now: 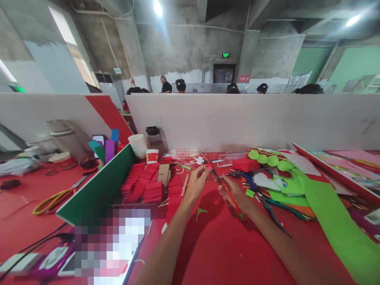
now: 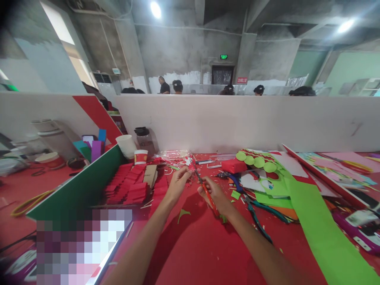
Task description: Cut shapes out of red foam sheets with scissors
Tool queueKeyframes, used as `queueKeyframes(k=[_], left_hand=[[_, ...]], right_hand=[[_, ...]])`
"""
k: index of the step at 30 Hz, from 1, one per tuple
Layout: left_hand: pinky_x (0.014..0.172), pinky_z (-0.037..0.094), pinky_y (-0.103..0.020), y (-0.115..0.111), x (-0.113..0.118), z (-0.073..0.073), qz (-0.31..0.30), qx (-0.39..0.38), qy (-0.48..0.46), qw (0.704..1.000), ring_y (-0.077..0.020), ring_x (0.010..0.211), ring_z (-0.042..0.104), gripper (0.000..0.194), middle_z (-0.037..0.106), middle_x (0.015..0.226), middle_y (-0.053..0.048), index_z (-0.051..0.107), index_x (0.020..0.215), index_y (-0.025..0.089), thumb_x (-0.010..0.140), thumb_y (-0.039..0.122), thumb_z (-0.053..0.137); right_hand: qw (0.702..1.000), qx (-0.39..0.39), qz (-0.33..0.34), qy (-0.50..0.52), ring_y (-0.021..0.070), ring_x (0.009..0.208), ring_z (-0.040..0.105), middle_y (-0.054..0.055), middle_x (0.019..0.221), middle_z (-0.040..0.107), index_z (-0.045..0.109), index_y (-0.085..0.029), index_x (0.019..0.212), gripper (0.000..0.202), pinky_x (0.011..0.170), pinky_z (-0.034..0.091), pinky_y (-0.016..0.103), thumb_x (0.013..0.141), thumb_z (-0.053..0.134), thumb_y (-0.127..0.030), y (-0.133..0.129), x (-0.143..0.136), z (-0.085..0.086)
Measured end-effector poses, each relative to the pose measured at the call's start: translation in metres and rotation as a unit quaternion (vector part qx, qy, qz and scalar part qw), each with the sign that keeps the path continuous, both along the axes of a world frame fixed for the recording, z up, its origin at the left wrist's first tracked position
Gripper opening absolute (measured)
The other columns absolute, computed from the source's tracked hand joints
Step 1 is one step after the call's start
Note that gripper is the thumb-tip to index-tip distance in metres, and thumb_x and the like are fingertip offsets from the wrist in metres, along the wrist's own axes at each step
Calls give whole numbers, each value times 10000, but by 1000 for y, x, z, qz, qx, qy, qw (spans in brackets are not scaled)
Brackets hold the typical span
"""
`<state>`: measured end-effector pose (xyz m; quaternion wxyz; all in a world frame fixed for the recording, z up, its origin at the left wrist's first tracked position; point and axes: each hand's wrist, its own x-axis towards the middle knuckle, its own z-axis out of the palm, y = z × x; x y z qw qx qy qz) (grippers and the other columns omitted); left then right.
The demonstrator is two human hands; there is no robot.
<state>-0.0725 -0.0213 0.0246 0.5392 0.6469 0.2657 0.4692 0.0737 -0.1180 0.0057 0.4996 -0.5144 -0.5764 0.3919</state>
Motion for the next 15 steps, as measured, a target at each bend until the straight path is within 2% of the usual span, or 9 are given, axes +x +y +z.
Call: queueKeyframes(k=[4,10,15], left_hand=[[608,433,-247,1,-1,-2,0,0,3,1000,-129,624,530,293,586,692,17,528,678,199,850,431,574],[600,430,-240,2,-1,-3,0,8,-1,1000,-130,637,525,269,566,682,19,526,681,196,848,401,573],[598,431,-237,2,-1,0,17,-1,-2,1000,-133,629,533,262,536,652,27,526,688,203,836,413,578]], right_hand=[[1000,-9,8,-11,62,422,392,-75,708,490,558,-253,1061,394,393,352,177,887,649,-594,-1,1,5],[1000,1,9,-22,72,398,384,-85,640,454,558,-253,1053,380,385,327,180,921,592,-608,1,3,-1],[999,0,9,-36,77,414,413,-72,658,480,570,-243,1054,407,401,344,186,928,565,-630,-1,1,1]])
